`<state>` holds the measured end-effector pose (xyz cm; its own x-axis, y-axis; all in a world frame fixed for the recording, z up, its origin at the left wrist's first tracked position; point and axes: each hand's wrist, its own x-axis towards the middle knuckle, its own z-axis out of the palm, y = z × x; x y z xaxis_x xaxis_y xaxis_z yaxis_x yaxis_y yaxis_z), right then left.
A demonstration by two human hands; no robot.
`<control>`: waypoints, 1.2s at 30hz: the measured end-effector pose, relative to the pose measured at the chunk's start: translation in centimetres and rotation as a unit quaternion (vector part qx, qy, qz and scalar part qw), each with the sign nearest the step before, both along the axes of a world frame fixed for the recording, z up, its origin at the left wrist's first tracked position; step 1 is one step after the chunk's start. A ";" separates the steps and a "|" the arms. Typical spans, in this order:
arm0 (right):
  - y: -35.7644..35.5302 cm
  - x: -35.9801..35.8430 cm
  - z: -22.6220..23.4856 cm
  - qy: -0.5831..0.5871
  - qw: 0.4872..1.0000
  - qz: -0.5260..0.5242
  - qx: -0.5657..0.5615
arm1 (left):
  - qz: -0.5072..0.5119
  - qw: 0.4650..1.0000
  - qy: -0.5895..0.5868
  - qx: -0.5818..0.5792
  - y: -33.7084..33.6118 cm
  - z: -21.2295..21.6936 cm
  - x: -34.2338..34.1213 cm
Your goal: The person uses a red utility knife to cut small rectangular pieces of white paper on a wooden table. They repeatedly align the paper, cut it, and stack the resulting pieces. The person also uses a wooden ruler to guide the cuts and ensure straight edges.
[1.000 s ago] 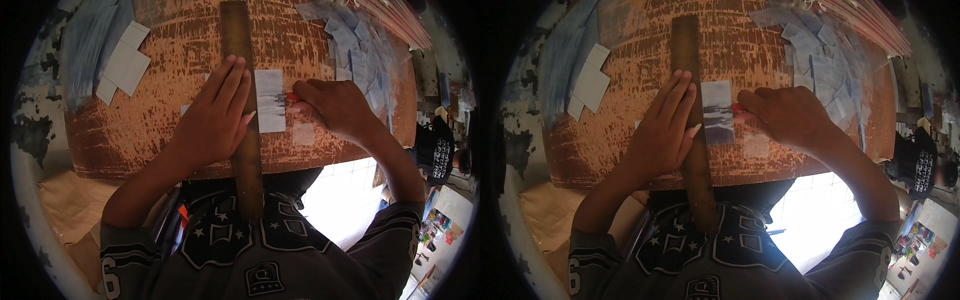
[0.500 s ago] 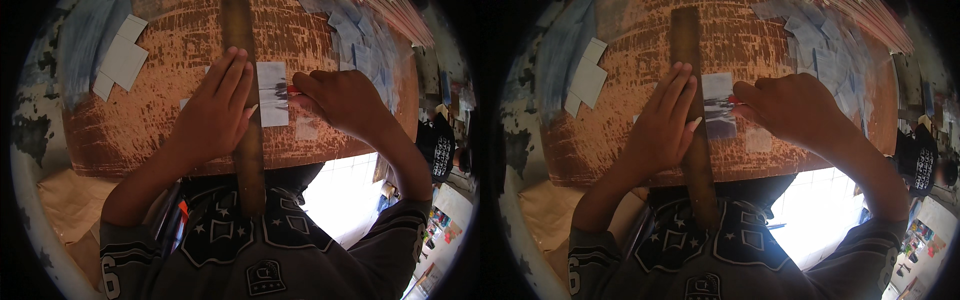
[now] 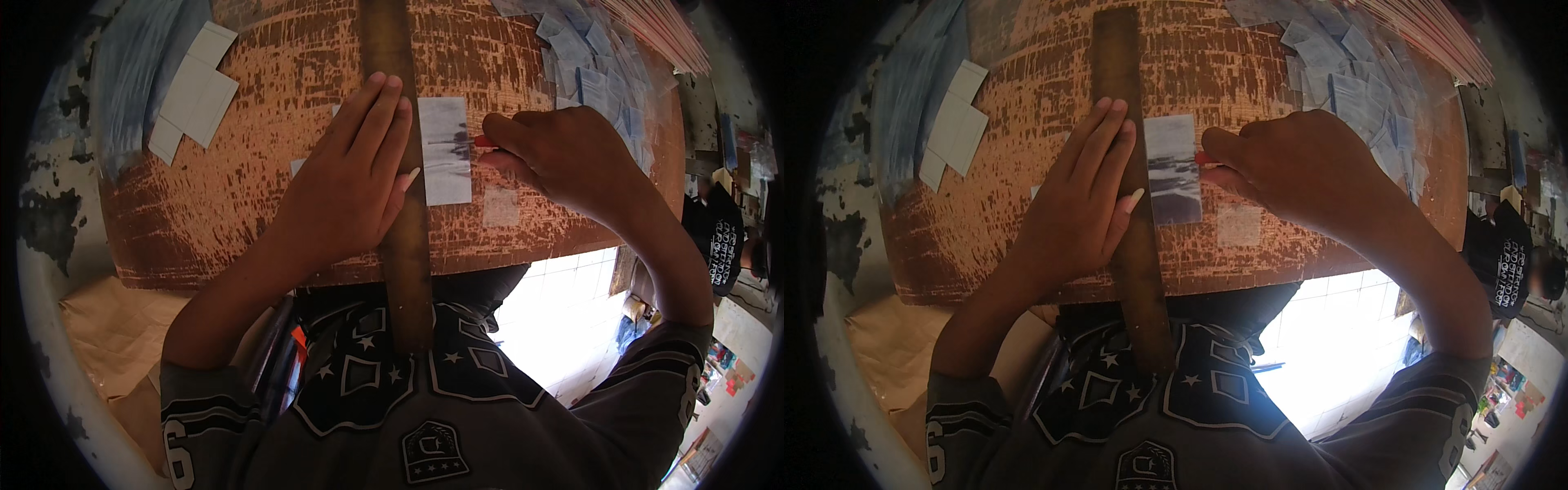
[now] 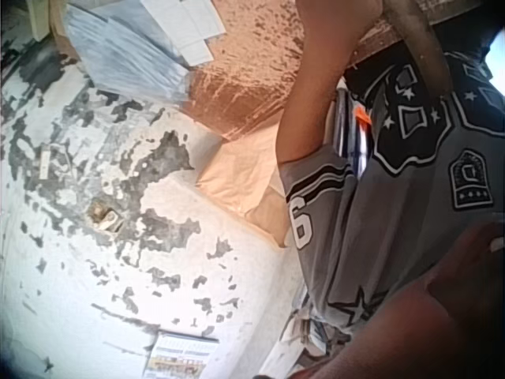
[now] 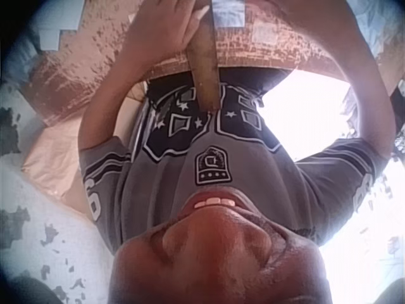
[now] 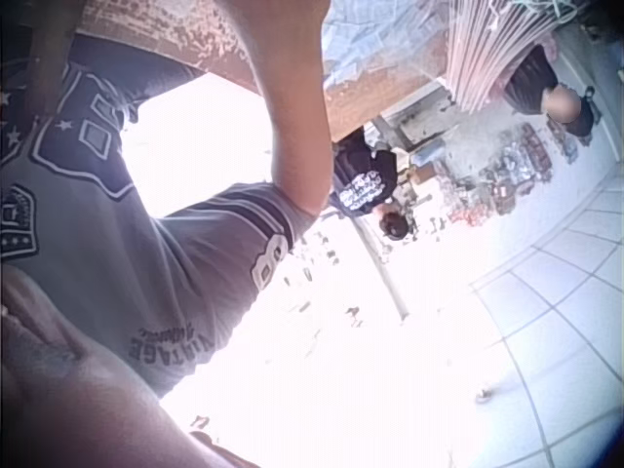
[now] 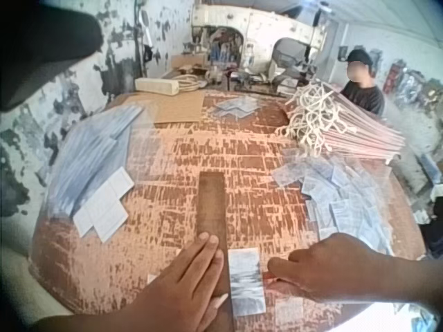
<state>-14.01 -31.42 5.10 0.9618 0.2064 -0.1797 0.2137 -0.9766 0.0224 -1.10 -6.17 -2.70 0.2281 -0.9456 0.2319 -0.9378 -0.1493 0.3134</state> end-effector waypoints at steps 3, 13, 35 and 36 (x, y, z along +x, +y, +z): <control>-0.2 -0.1 -0.2 -0.003 1.000 0.003 0.004 | -0.001 1.000 0.005 0.002 -0.1 0.1 0.0; -1.1 -0.8 -0.5 0.002 1.000 -0.010 0.024 | 0.002 1.000 0.008 0.010 -0.2 0.2 -0.1; -3.1 -2.2 -1.0 0.009 1.000 -0.011 0.017 | -0.003 1.000 -0.021 0.007 -0.2 0.3 0.0; -3.1 -2.2 -1.0 0.011 1.000 -0.014 0.013 | -0.004 1.000 -0.019 0.004 -0.2 0.2 0.0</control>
<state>-16.25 -34.57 4.10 0.9633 0.1845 -0.1949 0.1867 -0.9824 -0.0070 -1.07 -6.39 -2.46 0.2120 -0.9493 0.2320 -0.9499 -0.1444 0.2771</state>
